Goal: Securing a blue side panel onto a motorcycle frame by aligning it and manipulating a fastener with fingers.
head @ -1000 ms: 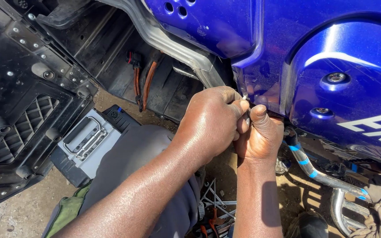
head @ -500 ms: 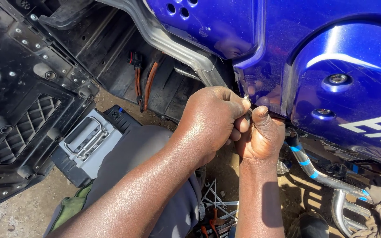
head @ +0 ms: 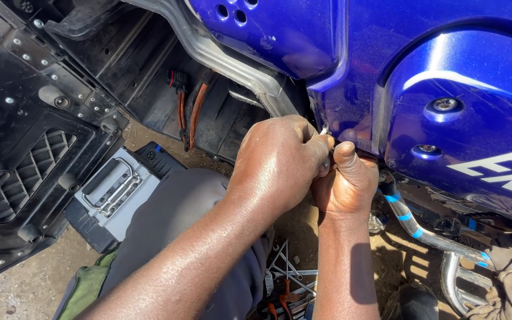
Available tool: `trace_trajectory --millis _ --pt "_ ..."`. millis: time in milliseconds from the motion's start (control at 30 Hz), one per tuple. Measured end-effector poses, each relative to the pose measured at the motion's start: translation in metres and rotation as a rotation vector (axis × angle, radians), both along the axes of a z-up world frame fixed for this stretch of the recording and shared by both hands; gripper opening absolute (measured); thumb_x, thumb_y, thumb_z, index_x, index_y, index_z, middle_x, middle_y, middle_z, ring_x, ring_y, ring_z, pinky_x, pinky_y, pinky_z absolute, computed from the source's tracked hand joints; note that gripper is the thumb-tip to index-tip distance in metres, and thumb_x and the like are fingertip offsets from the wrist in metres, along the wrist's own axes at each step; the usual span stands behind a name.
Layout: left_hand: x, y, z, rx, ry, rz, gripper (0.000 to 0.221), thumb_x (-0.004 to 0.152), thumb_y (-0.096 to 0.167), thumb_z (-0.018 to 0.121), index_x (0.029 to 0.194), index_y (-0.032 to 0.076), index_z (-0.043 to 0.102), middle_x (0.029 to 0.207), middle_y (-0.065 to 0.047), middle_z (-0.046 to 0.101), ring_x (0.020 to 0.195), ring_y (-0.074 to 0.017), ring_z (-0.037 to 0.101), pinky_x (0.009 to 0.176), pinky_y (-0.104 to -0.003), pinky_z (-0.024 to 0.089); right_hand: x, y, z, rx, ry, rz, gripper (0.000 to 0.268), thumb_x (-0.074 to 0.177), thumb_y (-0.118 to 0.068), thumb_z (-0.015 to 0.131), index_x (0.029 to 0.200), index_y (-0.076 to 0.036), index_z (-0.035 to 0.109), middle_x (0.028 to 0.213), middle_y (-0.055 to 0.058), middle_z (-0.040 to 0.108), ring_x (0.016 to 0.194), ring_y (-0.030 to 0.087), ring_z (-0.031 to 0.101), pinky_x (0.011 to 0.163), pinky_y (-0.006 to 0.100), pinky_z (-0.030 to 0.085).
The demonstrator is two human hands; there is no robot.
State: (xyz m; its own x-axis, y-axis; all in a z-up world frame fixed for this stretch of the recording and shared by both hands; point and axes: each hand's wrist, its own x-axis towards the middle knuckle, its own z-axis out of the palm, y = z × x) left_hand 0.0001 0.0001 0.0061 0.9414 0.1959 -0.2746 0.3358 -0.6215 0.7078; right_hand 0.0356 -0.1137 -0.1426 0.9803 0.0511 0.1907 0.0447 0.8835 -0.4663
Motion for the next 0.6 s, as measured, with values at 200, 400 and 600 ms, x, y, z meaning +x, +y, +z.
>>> trace_trajectory --millis 200,400,600 --pt "0.004 0.003 0.003 -0.676 0.192 0.134 0.020 0.095 0.010 0.058 0.086 -0.003 0.070 0.065 -0.010 0.062 0.053 -0.0161 0.054 0.045 -0.029 0.042 -0.001 -0.004 0.000 -0.072 0.110 -0.030 0.029 0.081 -0.017 0.088 0.097 -0.005 0.067 0.063 0.004 0.063 0.046 0.010 0.053 0.037 0.022 0.040" --pt "0.002 0.000 0.010 -0.242 0.091 0.069 0.027 0.092 0.019 0.064 0.069 0.006 0.072 0.060 -0.003 0.071 0.052 -0.0117 0.063 0.055 -0.027 0.058 -0.004 -0.002 0.001 -0.072 0.131 -0.025 0.022 0.085 -0.015 0.084 0.095 -0.004 0.067 0.060 0.005 0.058 0.050 0.012 0.052 0.041 0.026 0.043" --pt "0.004 -0.001 -0.002 -0.057 -0.026 0.018 0.031 0.091 0.019 0.071 0.061 0.012 0.067 0.054 0.001 0.068 0.043 -0.0063 0.058 0.042 -0.024 0.052 -0.003 0.001 -0.007 -0.051 0.128 -0.086 0.023 0.085 -0.013 0.085 0.096 -0.001 0.068 0.064 0.003 0.061 0.055 0.010 0.053 0.051 0.021 0.045"
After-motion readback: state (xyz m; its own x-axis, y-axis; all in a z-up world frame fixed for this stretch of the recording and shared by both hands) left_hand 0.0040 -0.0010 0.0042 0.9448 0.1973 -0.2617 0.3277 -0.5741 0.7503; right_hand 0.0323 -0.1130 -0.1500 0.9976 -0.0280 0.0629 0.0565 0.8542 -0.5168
